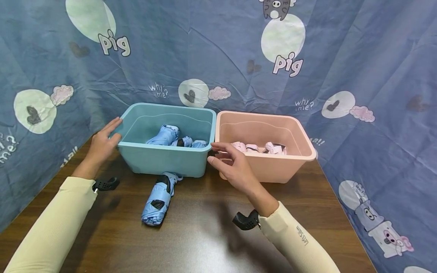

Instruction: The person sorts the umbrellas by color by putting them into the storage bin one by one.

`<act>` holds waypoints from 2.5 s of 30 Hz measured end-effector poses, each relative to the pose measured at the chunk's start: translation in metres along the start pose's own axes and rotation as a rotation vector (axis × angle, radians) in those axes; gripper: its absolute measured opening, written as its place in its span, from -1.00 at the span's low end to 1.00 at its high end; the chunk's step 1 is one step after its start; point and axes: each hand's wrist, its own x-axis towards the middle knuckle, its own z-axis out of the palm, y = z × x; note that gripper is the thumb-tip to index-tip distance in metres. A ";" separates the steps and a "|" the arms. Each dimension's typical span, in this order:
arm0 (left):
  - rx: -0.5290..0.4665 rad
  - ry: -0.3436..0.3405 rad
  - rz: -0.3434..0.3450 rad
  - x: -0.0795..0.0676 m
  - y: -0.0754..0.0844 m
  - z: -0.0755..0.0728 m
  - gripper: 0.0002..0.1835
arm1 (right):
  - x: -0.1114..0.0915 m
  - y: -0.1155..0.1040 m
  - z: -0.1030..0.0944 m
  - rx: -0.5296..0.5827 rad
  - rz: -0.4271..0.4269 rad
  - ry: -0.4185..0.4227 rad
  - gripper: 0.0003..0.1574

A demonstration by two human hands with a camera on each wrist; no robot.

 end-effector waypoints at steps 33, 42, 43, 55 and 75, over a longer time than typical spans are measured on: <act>-0.009 0.021 0.011 0.001 -0.005 0.002 -0.43 | 0.009 0.033 0.138 -0.001 0.168 -0.176 -0.45; -0.009 0.022 0.015 0.001 -0.009 0.002 -0.43 | 0.012 0.049 0.160 -0.206 0.212 -0.181 -0.23; -0.010 0.020 0.015 0.001 -0.008 0.002 -0.43 | 0.012 0.051 0.162 -0.227 0.211 -0.181 -0.21; -0.022 0.011 0.017 0.002 -0.007 0.004 -0.43 | 0.009 0.067 0.178 -0.321 0.281 -0.180 0.05; -0.015 0.029 0.023 0.000 -0.005 0.001 -0.44 | 0.008 0.060 0.174 -0.474 0.252 -0.340 -0.20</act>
